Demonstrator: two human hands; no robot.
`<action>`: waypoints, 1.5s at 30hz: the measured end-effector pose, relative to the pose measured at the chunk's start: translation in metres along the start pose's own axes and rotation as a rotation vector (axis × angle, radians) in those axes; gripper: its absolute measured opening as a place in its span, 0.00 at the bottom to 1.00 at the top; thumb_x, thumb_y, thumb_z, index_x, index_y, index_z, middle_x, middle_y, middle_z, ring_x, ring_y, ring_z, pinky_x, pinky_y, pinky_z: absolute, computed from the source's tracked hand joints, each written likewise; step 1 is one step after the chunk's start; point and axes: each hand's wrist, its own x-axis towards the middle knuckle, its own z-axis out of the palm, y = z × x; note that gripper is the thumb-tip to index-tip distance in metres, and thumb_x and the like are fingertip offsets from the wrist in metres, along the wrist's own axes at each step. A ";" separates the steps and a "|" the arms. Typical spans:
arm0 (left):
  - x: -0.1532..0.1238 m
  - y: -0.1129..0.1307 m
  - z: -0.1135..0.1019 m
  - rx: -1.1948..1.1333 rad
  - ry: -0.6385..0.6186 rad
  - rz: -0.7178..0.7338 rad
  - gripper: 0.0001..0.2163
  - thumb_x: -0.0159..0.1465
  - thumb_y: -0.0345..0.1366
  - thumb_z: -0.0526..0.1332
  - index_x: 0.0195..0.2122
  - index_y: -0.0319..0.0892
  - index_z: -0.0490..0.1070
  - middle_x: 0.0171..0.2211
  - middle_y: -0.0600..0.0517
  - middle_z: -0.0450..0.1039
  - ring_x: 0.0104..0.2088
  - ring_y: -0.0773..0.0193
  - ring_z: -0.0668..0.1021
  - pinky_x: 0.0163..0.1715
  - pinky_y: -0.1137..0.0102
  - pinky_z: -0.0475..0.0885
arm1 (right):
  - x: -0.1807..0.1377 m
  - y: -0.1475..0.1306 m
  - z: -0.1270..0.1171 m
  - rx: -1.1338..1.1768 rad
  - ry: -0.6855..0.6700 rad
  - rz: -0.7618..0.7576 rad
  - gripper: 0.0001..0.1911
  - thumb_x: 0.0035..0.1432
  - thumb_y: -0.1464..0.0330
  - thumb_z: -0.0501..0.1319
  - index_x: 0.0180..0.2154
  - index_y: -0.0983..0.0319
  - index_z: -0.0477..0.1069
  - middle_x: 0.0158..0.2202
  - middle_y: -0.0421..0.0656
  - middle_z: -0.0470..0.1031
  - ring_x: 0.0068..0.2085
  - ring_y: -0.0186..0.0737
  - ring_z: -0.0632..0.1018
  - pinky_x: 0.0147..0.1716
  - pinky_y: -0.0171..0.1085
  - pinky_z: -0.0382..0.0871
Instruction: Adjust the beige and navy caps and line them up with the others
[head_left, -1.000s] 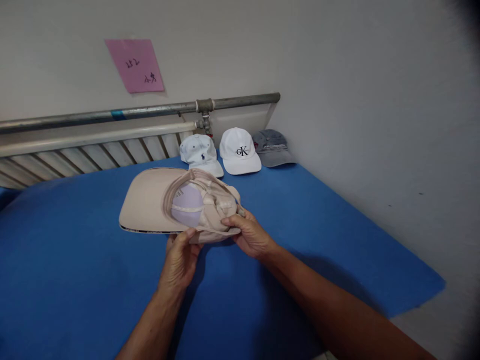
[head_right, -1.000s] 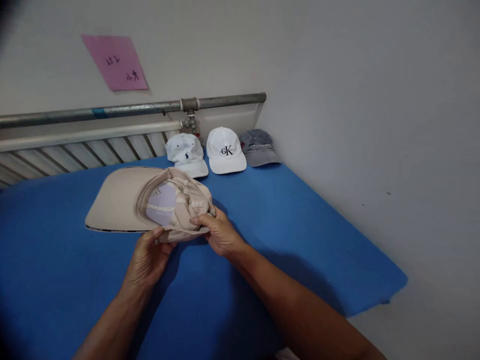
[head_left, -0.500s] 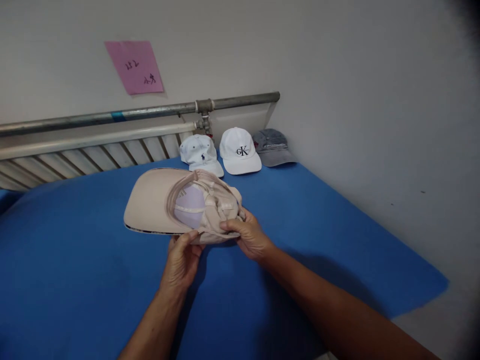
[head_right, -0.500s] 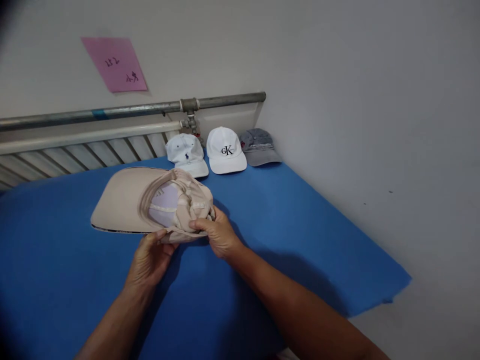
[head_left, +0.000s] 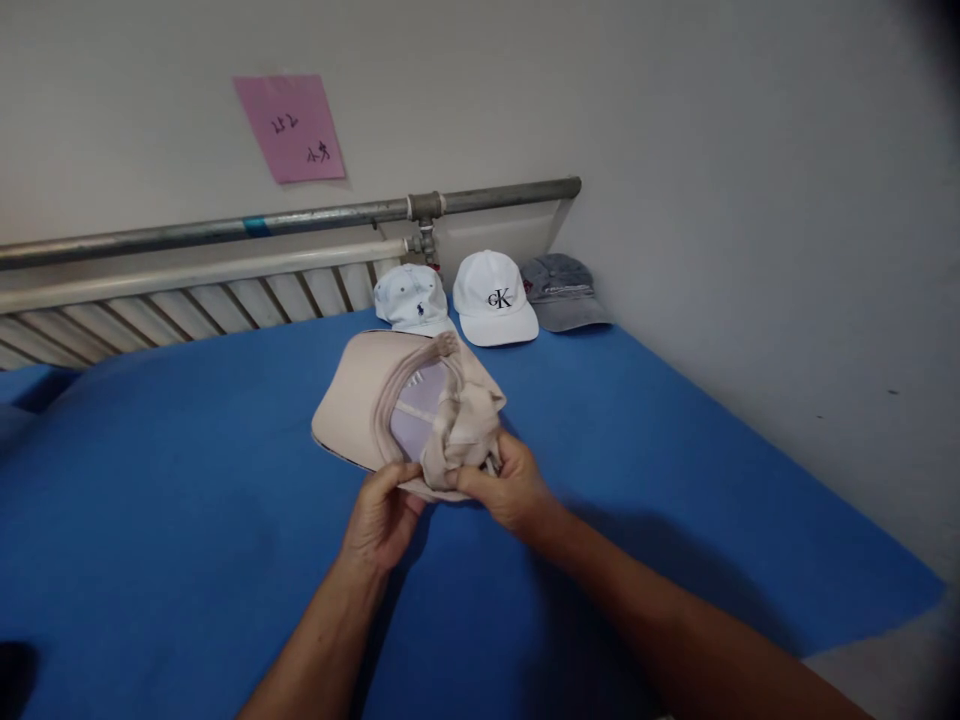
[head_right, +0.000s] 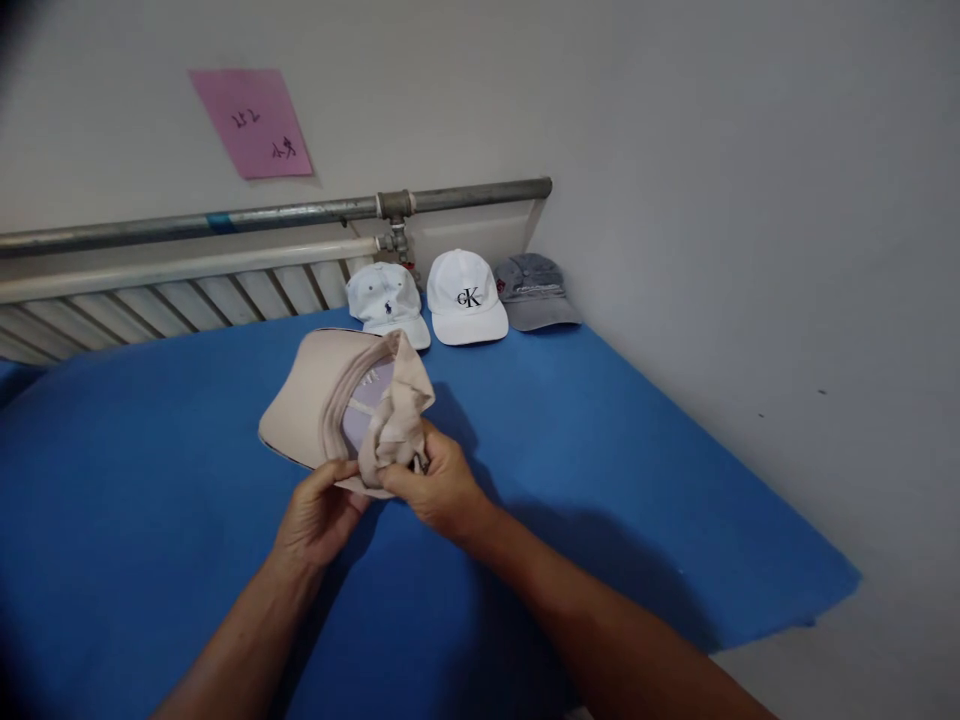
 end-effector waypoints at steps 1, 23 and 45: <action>0.001 0.000 0.000 -0.010 0.028 0.023 0.09 0.46 0.23 0.64 0.30 0.34 0.77 0.30 0.47 0.80 0.34 0.56 0.81 0.40 0.65 0.77 | 0.002 0.001 -0.001 0.044 0.041 -0.004 0.14 0.38 0.75 0.67 0.32 0.59 0.75 0.28 0.35 0.75 0.30 0.34 0.72 0.32 0.34 0.66; -0.002 0.000 0.006 0.004 0.154 0.327 0.17 0.48 0.23 0.70 0.39 0.44 0.77 0.32 0.54 0.81 0.38 0.57 0.81 0.39 0.66 0.76 | 0.026 0.019 -0.006 0.488 0.216 0.330 0.17 0.36 0.77 0.65 0.34 0.62 0.74 0.30 0.37 0.78 0.31 0.37 0.77 0.32 0.39 0.71; -0.004 0.014 -0.003 0.222 0.323 0.204 0.16 0.39 0.21 0.69 0.29 0.41 0.73 0.25 0.57 0.78 0.26 0.66 0.78 0.26 0.75 0.75 | 0.038 0.008 -0.031 0.141 0.183 0.172 0.19 0.39 0.68 0.69 0.38 0.60 0.73 0.33 0.37 0.77 0.36 0.37 0.75 0.38 0.35 0.67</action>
